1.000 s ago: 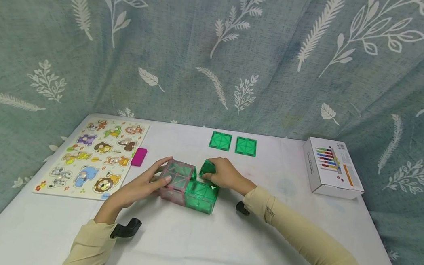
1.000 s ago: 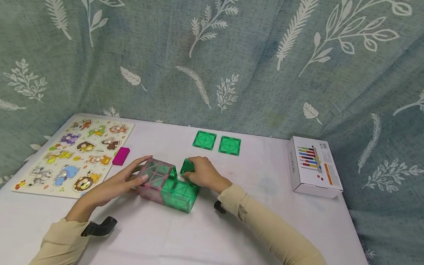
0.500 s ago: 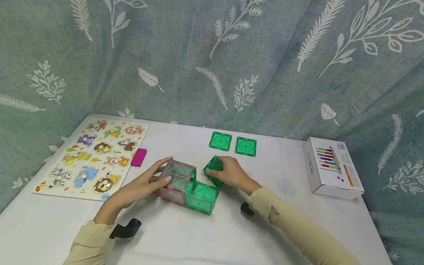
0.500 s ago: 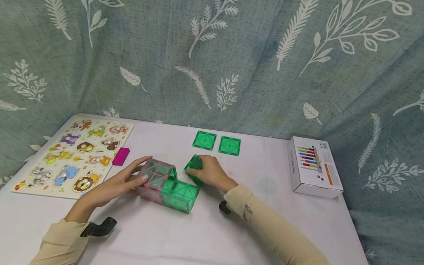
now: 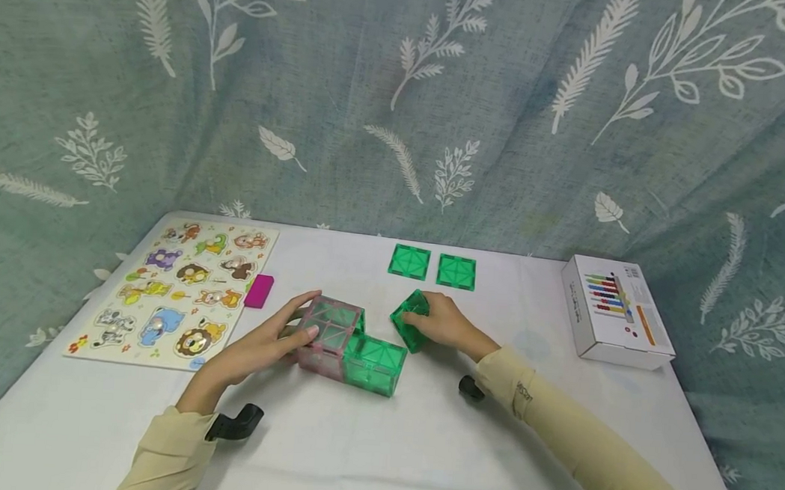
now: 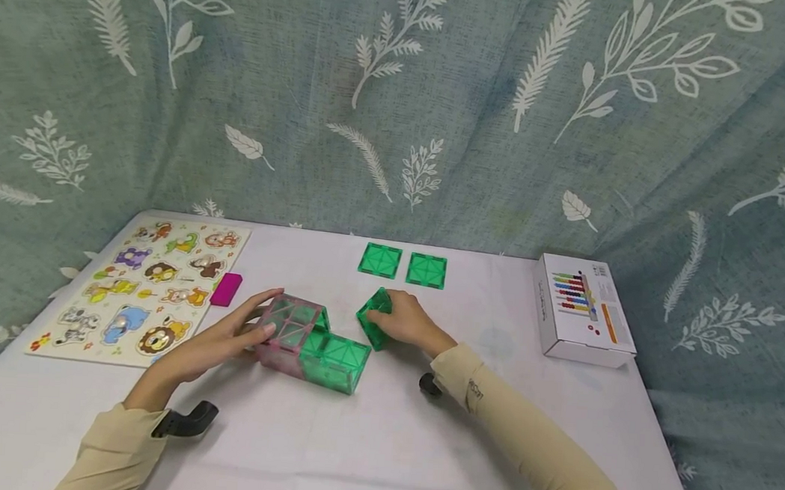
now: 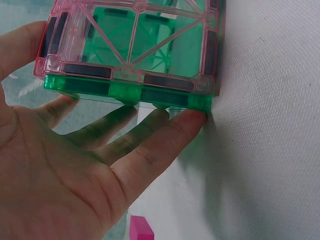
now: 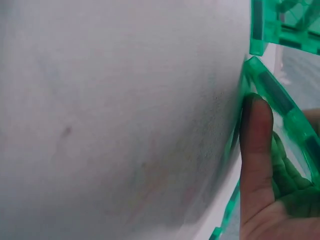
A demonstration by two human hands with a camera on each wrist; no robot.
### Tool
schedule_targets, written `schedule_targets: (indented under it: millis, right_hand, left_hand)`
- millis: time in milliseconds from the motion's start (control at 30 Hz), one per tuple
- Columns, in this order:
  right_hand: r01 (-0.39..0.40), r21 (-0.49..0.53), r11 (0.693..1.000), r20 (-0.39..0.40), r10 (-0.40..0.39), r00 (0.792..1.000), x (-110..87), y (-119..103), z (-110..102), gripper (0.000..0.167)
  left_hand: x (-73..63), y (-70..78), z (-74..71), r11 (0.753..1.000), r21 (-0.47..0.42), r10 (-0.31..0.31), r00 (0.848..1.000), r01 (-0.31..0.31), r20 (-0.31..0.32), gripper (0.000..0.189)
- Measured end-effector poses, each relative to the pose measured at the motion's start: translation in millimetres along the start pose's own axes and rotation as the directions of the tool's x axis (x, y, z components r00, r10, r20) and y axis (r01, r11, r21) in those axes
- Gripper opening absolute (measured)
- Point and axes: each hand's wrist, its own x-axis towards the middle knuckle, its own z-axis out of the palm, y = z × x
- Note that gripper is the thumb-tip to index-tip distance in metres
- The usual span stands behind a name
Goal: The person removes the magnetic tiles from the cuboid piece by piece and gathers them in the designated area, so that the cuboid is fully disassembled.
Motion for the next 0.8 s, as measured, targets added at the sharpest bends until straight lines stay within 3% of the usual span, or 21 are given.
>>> schedule_targets:
  millis: [167,433,533,667,800]
  right_hand:
    - [-0.029,0.055,0.998,0.041,0.027,0.999,-1.5,3.0,-5.0,0.016]
    - [-0.094,0.077,0.993,0.067,0.089,0.994,-8.3,10.7,-20.0,0.028]
    - [-0.135,0.133,0.982,0.092,0.124,0.988,-11.1,16.5,-25.9,0.031]
    - [-0.189,0.258,0.947,0.126,0.161,0.979,-16.3,21.9,-35.5,0.061]
    - [-0.223,0.31,0.924,0.142,0.188,0.972,-21.1,26.6,-44.7,0.079]
  left_hand:
    - [0.4,-0.6,-0.7,1.0,0.006,-0.001,1.0,0.001,-0.005,0.069]
    - [0.9,-2.3,-0.7,1.0,0.023,0.008,1.0,-0.008,-0.004,0.068]
    - [1.0,-2.2,-0.6,1.0,0.017,0.007,1.0,-0.007,-0.003,0.068]
    - [1.2,-2.3,-0.8,0.999,0.026,0.018,1.0,-0.018,0.0,0.068]
    - [1.4,-3.2,-0.6,0.999,0.036,0.021,1.0,-0.021,0.001,0.068]
